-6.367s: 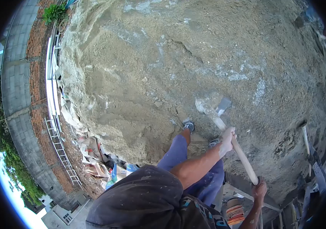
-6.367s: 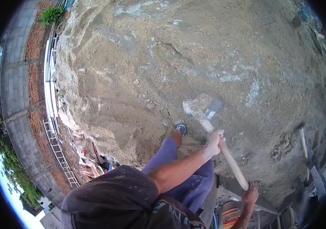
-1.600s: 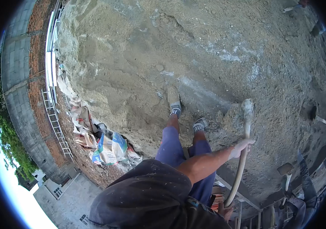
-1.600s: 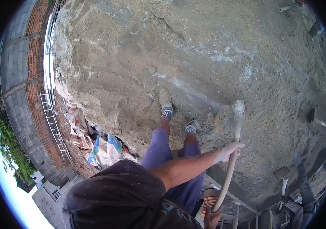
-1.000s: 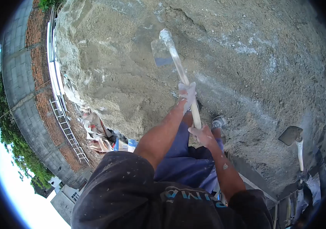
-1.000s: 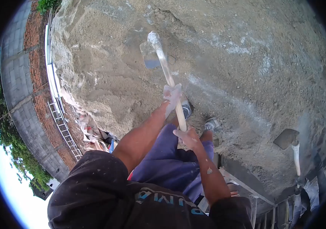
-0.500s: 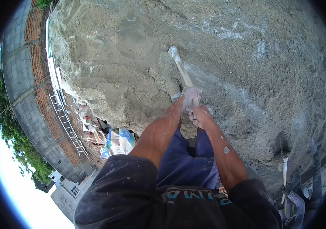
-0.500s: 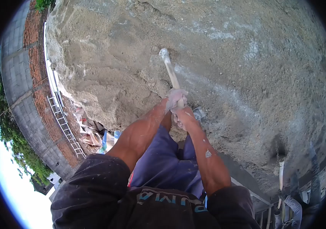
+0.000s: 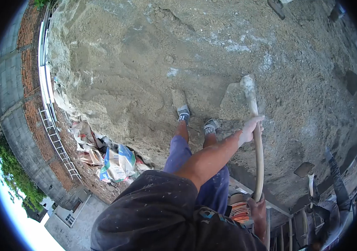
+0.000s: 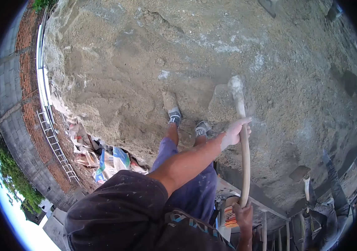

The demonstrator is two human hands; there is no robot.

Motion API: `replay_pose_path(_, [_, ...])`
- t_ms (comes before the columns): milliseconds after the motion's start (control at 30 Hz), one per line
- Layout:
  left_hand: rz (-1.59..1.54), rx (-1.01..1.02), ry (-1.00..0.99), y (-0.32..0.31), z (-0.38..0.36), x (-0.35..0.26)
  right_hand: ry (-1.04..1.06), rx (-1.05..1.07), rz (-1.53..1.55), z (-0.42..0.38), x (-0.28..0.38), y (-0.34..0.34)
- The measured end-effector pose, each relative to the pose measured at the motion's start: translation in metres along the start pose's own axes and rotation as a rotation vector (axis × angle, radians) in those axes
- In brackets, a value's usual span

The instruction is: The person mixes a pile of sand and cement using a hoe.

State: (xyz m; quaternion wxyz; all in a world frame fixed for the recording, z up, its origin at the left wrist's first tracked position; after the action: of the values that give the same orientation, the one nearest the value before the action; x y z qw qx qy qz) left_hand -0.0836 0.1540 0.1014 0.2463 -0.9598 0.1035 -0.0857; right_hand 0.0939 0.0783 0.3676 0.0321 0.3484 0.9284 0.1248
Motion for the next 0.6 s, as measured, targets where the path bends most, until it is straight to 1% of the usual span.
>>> replay_pose_path(33, [0.035, 0.019, 0.08, -0.018, -0.016, 0.026, 0.099, -0.101, -0.166, -0.015, -0.05, 0.007])
replay_pose_path(67, [0.104, 0.09, 0.12, -0.034, -0.033, 0.059, 0.189, -0.204, -0.326, -0.024, -0.095, 0.012])
replay_pose_path(100, [0.172, 0.166, 0.162, -0.043, -0.05, 0.092, 0.143, -0.296, -0.4, -0.043, -0.109, 0.019])
replay_pose_path(167, [0.076, 0.106, 0.278, -0.034, -0.074, 0.13, 0.052, -0.471, -0.551, -0.075, -0.126, 0.032])
replay_pose_path(200, [0.024, 0.055, 0.325, -0.024, -0.083, 0.136, 0.202, -0.64, -0.775, -0.082, -0.153, 0.044])
replay_pose_path(233, [-0.018, 0.026, 0.283, -0.015, -0.091, 0.121, 0.279, -0.653, -0.849, -0.086, -0.129, 0.042])
replay_pose_path(267, [-0.058, -0.002, 0.244, -0.001, -0.098, 0.102, 0.354, -0.668, -0.921, -0.084, -0.104, 0.039])
replay_pose_path(300, [-0.097, -0.028, 0.206, 0.012, -0.107, 0.079, 0.26, -0.566, -0.892, -0.066, -0.089, 0.028])
replay_pose_path(333, [-0.112, -0.095, 0.119, 0.034, -0.105, 0.047, 0.17, -0.467, -0.859, -0.044, -0.072, 0.015])
replay_pose_path(367, [-0.092, -0.222, 0.025, 0.057, -0.104, 0.006, 0.264, -0.42, -0.781, -0.022, -0.038, -0.01])
replay_pose_path(400, [-0.084, -0.322, -0.055, 0.085, -0.097, -0.036, 0.261, -0.325, -0.729, 0.005, -0.01, -0.041])
replay_pose_path(433, [-0.036, -0.418, -0.166, 0.114, -0.093, -0.086, 0.179, -0.162, -0.724, 0.042, 0.0, -0.075])
replay_pose_path(467, [0.009, -0.507, -0.304, 0.135, -0.098, -0.139, 0.166, -0.018, -0.678, 0.07, 0.03, -0.114])
replay_pose_path(500, [0.002, -0.491, -0.399, 0.17, -0.086, -0.184, 0.21, 0.1, -0.656, 0.084, 0.073, -0.156])
replay_pose_path(533, [0.077, -0.541, -0.466, 0.19, -0.093, -0.229, 0.225, 0.219, -0.556, 0.101, 0.104, -0.195])
replay_pose_path(567, [0.114, -0.584, -0.468, 0.211, -0.094, -0.263, 0.285, 0.298, -0.484, 0.113, 0.141, -0.232])
replay_pose_path(600, [0.151, -0.623, -0.469, 0.229, -0.092, -0.291, 0.427, 0.296, -0.46, 0.125, 0.179, -0.268])
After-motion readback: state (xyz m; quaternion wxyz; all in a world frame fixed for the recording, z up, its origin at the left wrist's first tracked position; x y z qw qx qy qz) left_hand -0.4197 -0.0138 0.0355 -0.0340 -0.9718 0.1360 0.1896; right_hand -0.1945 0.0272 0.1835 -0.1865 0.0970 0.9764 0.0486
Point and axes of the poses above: each hand's wrist, its own z-axis towards the middle knuckle, its own y-axis out of the back of the hand, x = y × z, the point moved 7 cm from there along z, towards the middle knuckle, and after that the axes turned 6 degrees about -y, right-handed, at the moved point
